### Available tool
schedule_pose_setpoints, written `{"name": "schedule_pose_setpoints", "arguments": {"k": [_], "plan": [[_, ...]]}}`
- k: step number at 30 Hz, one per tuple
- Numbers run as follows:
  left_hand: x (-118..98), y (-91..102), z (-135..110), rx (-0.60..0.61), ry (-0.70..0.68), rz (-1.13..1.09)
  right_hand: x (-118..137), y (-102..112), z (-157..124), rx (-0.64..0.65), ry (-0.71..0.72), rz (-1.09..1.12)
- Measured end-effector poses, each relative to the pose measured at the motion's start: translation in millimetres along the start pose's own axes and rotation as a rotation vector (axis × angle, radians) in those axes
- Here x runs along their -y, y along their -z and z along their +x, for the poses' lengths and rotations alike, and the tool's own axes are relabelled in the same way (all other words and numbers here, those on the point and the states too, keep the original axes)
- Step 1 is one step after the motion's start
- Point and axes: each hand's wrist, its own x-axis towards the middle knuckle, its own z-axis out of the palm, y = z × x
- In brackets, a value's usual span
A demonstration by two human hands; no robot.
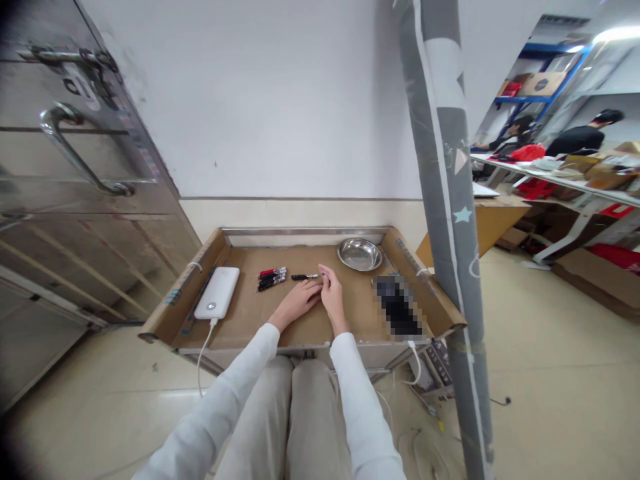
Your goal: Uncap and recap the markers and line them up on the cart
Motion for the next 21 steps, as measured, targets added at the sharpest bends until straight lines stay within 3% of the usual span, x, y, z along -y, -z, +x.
{"name": "schedule_pose_setpoints", "arguments": {"k": [6, 12, 15, 18, 21], "plan": [[3, -2.8, -7, -0.126, 0.164, -0.036, 7, -1, -3, 0.102, 0.051, -0.088], [5, -0.8, -14, -0.213, 0.437, 0.056, 9, -7, -11, 0.341, 0.157, -0.255], [7, -0.8, -13, -0.253, 0.469, 0.056, 9, -6, -14, 0.26, 0.201, -0.458], [11, 1.5, -11, -0.36, 0.483, -0.083, 7, -3, -16, 0.125, 0.185, -0.712], [16, 4.3, -12, -0.423, 0.499, -0.244, 4, -2, -15, 0.101, 0.19, -0.789]]}}
